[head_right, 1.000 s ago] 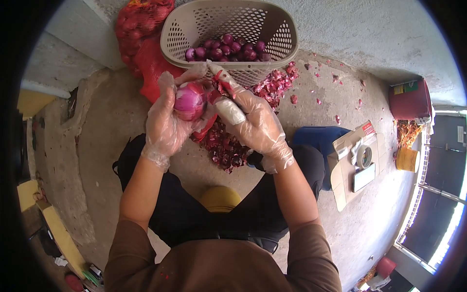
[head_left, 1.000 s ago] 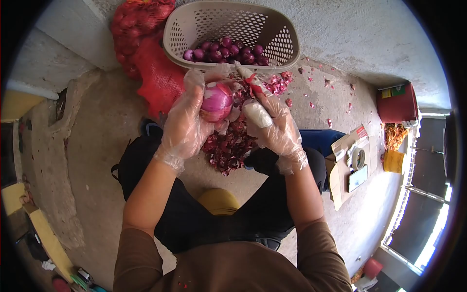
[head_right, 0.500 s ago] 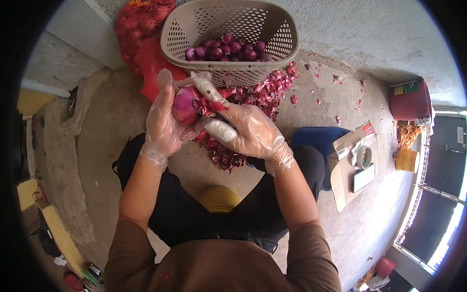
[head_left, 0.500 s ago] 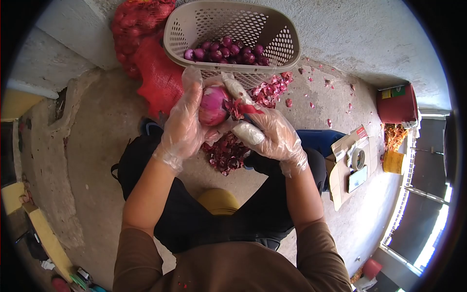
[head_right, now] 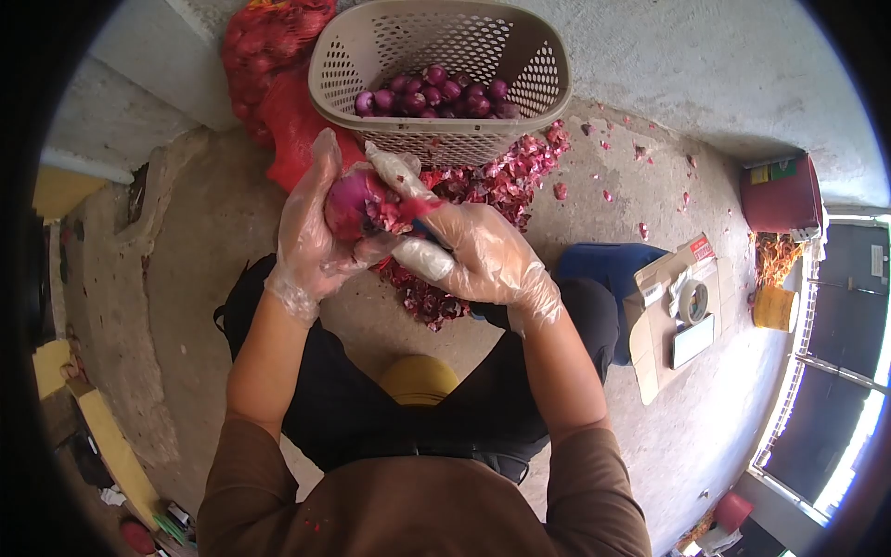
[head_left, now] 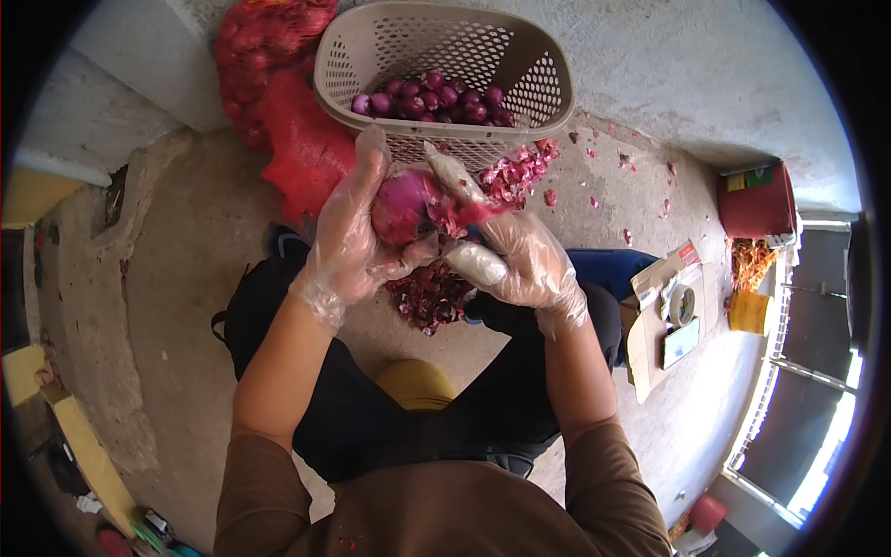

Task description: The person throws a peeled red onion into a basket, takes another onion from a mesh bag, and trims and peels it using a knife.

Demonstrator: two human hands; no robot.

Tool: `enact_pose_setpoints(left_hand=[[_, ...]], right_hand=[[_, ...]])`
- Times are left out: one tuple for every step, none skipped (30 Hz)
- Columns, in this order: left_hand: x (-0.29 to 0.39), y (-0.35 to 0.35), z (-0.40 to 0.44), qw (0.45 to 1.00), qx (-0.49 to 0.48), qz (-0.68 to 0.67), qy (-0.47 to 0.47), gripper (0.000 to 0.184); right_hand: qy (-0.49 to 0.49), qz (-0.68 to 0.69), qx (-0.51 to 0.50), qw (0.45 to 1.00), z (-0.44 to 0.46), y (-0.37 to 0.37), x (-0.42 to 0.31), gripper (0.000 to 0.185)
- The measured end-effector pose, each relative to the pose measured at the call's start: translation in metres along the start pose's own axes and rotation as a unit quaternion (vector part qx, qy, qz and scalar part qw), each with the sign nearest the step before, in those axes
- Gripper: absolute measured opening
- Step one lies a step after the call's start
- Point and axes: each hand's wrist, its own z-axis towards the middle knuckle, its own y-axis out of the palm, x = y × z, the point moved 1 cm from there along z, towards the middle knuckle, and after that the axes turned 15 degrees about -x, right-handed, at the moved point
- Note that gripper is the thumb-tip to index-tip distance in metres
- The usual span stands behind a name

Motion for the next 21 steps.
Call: enact_pose_setpoints(left_hand=[[0.001, 0.001, 0.0, 1.0, 0.005, 0.002, 0.005, 0.068], [0.0, 0.001, 0.0, 1.0, 0.008, -0.008, 0.008, 0.068], [0.0, 0.002, 0.001, 1.0, 0.01, -0.019, 0.01, 0.068], [0.0, 0.002, 0.002, 0.999, 0.012, -0.029, 0.013, 0.067], [0.0, 0.0, 0.002, 0.999, -0.003, -0.045, 0.007, 0.067], [0.001, -0.003, 0.0, 0.998, -0.019, -0.061, 0.001, 0.068], [0.002, -0.004, 0.0, 0.997, -0.034, -0.076, -0.006, 0.068], [0.001, -0.003, 0.0, 0.997, -0.003, -0.072, -0.015, 0.068], [0.001, 0.001, 0.001, 0.997, 0.029, -0.067, -0.024, 0.068], [0.0, 0.004, 0.002, 0.996, 0.06, -0.063, -0.033, 0.068], [0.0, 0.004, 0.001, 0.996, 0.052, -0.059, -0.037, 0.069], [0.0, 0.003, 0.0, 0.997, 0.045, -0.055, -0.042, 0.07], [0.001, 0.003, 0.0, 0.997, 0.037, -0.051, -0.046, 0.071], [0.0, 0.006, 0.0, 0.995, 0.048, -0.067, -0.051, 0.072], [0.002, 0.012, 0.002, 0.993, 0.059, -0.084, -0.055, 0.072], [0.002, 0.015, 0.004, 0.991, 0.071, -0.1, -0.06, 0.073], [0.002, 0.014, 0.004, 0.991, 0.072, -0.099, -0.059, 0.074], [0.001, 0.012, 0.004, 0.991, 0.073, -0.099, -0.058, 0.074], [0.0, 0.01, 0.003, 0.991, 0.075, -0.099, -0.057, 0.075], [-0.001, 0.008, 0.003, 0.991, 0.071, -0.1, -0.056, 0.074], [-0.002, 0.005, 0.003, 0.991, 0.068, -0.102, -0.056, 0.074]], right_hand=[[-0.006, 0.006, 0.007, 1.0, 0.001, 0.0, -0.001, 0.059], [-0.013, 0.012, 0.013, 1.0, 0.003, 0.001, -0.003, 0.056], [-0.018, 0.019, 0.02, 0.999, 0.004, 0.002, -0.005, 0.054], [-0.024, 0.025, 0.026, 0.999, 0.005, 0.002, -0.006, 0.051], [-0.008, 0.012, 0.003, 1.0, 0.004, 0.001, -0.005, 0.043], [0.009, 0.0, -0.02, 1.0, 0.001, -0.002, -0.003, 0.036], [0.026, -0.012, -0.043, 0.999, 0.0, -0.003, -0.001, 0.03], [0.025, -0.015, -0.028, 0.999, 0.001, -0.002, -0.001, 0.027], [0.025, -0.019, -0.012, 0.999, 0.002, -0.001, 0.0, 0.026], [0.024, -0.022, 0.003, 0.999, 0.002, 0.0, 0.001, 0.026], [0.023, -0.028, 0.007, 0.999, 0.002, 0.0, 0.002, 0.026], [0.021, -0.034, 0.012, 0.999, 0.001, 0.0, 0.003, 0.026], [0.02, -0.04, 0.016, 0.999, 0.001, 0.0, 0.004, 0.025], [0.009, -0.03, 0.019, 0.999, 0.0, 0.0, 0.004, 0.026], [-0.003, -0.021, 0.022, 1.0, -0.002, 0.0, 0.005, 0.027], [-0.015, -0.012, 0.024, 1.0, -0.002, 0.0, 0.006, 0.029], [-0.018, -0.003, 0.033, 0.999, -0.002, 0.0, 0.005, 0.033], [-0.022, 0.006, 0.041, 0.999, -0.001, 0.002, 0.003, 0.039], [-0.027, 0.018, 0.055, 0.998, 0.001, 0.004, 0.001, 0.043], [-0.032, 0.031, 0.069, 0.997, 0.002, 0.006, -0.001, 0.048], [-0.039, 0.048, 0.09, 0.994, 0.005, 0.009, -0.005, 0.051]])
